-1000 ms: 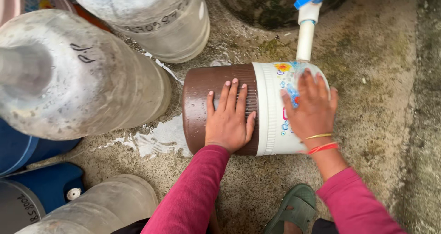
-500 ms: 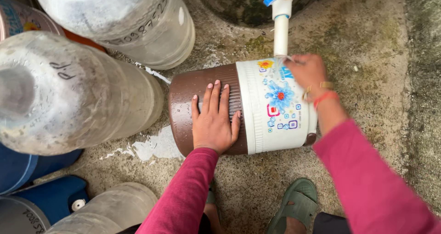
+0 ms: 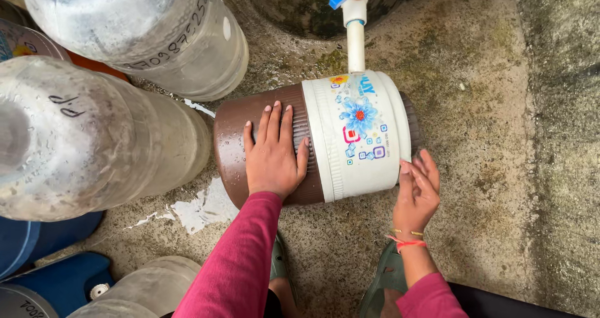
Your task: The person holds a brown and white plastic water dispenser jug on the wet floor under a running tap, rotating and rubbing its outer surfaces to rinse it. They then open the jug, remove the inner lid and a round brown filter disc, and rinse the disc under the tap.
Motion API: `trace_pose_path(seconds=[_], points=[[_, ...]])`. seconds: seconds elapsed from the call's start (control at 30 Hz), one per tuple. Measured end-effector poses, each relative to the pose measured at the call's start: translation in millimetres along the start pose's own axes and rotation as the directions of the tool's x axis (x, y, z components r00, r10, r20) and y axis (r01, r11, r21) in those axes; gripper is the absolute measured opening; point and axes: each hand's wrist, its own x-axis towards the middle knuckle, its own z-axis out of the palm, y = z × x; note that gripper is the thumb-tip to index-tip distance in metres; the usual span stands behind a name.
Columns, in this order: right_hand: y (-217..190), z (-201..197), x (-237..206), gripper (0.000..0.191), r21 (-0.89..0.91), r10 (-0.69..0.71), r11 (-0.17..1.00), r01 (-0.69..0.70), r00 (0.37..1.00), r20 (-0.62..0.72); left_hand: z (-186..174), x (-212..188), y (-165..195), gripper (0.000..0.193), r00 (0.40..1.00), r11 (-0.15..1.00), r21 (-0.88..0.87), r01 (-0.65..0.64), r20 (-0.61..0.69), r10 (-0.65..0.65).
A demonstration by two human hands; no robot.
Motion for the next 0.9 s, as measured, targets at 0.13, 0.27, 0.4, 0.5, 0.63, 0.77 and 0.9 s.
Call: trace_pose_path(seconds=[0.13,0.27,0.4,0.5,0.63,0.77,0.9], points=[[3,-2,10,0.021,0.13,0.078,0.989,-0.077,0.997,0.0,-1,0,1,0.066,1.0,1.0,-0.017,0.003,-0.011,-0.003],[-16,18,42,0.054,-0.273,-0.074,0.951,0.143,0.966,0.248,-1,-6,6,0.066,1.0,1.0,-0.012,0.001,-0.005,-0.001],[-40,63,98,0.068,-0.724,-0.128,0.525,0.447,0.883,0.452,1,-17,8,0.066,1.0,1.0,-0.005,-0.003,0.006,0.003],[-49,90,140,0.059,-0.643,0.012,0.481,0.596,0.729,0.685,3,-17,7,0.065,1.0,1.0,-0.011,-0.001,0.022,0.001],[-55,106,164,0.062,-0.579,0.133,0.547,0.605,0.62,0.774,5,-5,3,0.062,0.999,0.999,-0.048,0.009,0.045,-0.006],[-58,92,144,0.064,-0.729,0.269,0.502,0.466,0.717,0.643,1,14,-9,0.056,0.993,0.986,-0.139,-0.094,0.05,0.102],[-63,65,102,0.066,-0.833,0.304,0.461,0.307,0.827,0.473,5,31,-3,0.045,0.977,0.977,-0.081,-0.198,0.063,0.204]])
